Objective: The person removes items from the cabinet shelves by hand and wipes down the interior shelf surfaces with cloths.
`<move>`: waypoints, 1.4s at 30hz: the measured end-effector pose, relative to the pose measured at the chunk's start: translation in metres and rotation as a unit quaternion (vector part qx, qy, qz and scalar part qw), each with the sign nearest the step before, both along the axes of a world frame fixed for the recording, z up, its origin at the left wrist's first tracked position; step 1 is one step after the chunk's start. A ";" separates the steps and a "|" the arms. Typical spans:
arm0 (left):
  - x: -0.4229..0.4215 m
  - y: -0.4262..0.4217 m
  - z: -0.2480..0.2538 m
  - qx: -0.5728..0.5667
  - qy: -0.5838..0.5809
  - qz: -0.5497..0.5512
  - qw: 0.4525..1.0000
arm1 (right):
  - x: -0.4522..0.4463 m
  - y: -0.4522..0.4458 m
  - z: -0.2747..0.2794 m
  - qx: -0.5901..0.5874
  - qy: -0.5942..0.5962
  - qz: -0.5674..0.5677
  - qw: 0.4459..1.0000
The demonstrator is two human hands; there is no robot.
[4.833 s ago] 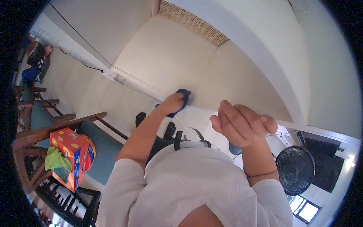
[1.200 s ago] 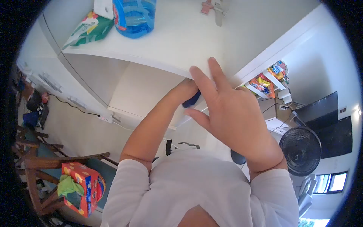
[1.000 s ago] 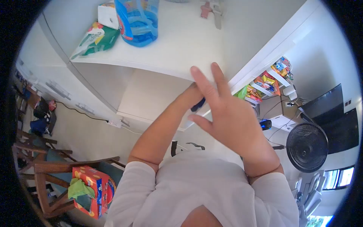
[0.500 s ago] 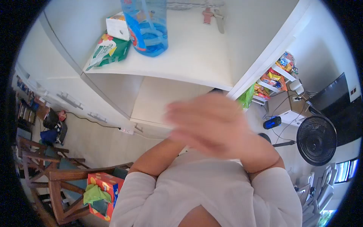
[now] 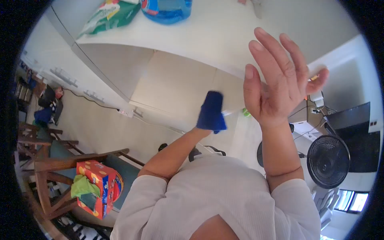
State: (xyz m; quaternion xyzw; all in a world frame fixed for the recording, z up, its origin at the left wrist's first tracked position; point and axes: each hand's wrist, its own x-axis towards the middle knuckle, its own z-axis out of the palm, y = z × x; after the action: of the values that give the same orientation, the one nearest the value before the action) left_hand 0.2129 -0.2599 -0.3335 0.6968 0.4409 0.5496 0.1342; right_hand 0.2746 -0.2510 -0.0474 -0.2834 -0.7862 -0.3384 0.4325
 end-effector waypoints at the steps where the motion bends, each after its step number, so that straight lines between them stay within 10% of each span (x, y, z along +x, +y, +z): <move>1: -0.001 0.000 -0.052 -0.050 0.036 0.000 0.998 | 0.000 0.002 -0.002 0.007 -0.004 0.008 1.000; 5: 0.007 -0.002 -0.146 -0.369 0.085 0.029 0.925 | 0.001 0.009 -0.006 0.023 -0.010 0.053 0.998; 7: 0.005 0.022 -0.077 -0.642 -0.273 0.006 0.716 | 0.008 0.006 -0.006 0.016 -0.022 0.062 0.998; 12: -0.005 0.059 0.098 -0.174 -0.107 -0.113 0.972 | 0.027 0.012 -0.008 -0.051 0.053 0.300 0.951; 16: 0.018 0.129 0.112 0.037 0.187 -0.078 0.979 | 0.038 0.012 -0.016 -0.084 0.129 0.382 0.911; 19: 0.014 0.141 0.106 -0.139 -0.176 -0.234 0.946 | 0.045 0.006 -0.025 -0.110 0.175 0.416 0.885; 25: 0.010 0.114 -0.044 -0.257 -0.016 -0.134 0.957 | 0.051 -0.010 -0.047 -0.136 0.167 0.352 0.911; 34: 0.027 0.215 0.048 -0.211 0.010 -0.175 0.962 | 0.041 -0.048 -0.062 -0.263 0.076 0.199 0.941; 42: -0.004 0.081 -0.107 -0.388 -0.011 -0.211 0.897 | -0.003 -0.031 -0.151 -0.617 0.124 0.288 0.721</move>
State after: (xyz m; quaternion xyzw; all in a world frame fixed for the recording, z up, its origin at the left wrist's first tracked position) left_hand 0.2092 -0.1790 -0.4400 0.6604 0.4606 0.3013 0.5109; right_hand 0.2719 -0.2824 -0.1979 -0.2871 -0.8040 0.4010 0.3321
